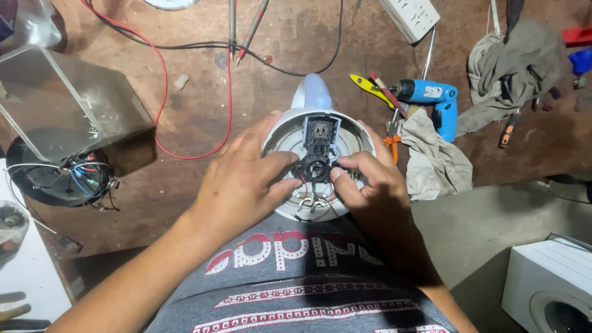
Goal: The person holds a disassembled kettle base with exposed wiring, rotates it to inspect the internal components, and then places the base into the kettle's bottom housing. The person uses pliers to adjust or secure a wire connection inside the kettle base.
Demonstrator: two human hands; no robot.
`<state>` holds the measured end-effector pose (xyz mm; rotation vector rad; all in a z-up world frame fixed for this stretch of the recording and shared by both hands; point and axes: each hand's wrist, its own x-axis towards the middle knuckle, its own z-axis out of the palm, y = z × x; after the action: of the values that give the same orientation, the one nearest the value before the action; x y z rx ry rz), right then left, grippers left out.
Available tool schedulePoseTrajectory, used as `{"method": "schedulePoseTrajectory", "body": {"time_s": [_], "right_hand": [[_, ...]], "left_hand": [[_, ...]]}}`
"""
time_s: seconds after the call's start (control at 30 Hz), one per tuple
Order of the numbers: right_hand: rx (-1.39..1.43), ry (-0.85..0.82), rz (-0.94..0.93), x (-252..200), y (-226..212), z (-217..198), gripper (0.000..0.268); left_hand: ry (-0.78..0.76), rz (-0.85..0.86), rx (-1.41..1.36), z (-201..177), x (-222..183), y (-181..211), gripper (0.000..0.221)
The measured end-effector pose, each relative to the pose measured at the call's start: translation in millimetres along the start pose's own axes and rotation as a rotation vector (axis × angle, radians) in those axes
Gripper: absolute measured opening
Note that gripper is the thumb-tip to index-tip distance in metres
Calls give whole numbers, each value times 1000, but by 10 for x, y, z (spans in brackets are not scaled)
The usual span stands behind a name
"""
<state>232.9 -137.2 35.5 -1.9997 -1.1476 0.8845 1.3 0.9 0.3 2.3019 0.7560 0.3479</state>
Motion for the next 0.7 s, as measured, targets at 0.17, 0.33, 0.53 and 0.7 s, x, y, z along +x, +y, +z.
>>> {"method": "schedulePoseTrajectory", "body": {"time_s": [0.17, 0.33, 0.53, 0.7], "right_hand": [[-18, 22, 29, 1, 35, 7, 16], [-44, 17, 91, 22, 118, 35, 32], [-182, 132, -11, 11, 255, 83, 15], [-212, 113, 295, 70, 59, 61, 18]], "left_hand": [[20, -2, -4, 45, 28, 41, 41], [-2, -39, 6, 111, 11, 56, 46], [-70, -88, 10, 341, 1, -17, 54], [-56, -111, -94, 334, 20, 19, 54]]}}
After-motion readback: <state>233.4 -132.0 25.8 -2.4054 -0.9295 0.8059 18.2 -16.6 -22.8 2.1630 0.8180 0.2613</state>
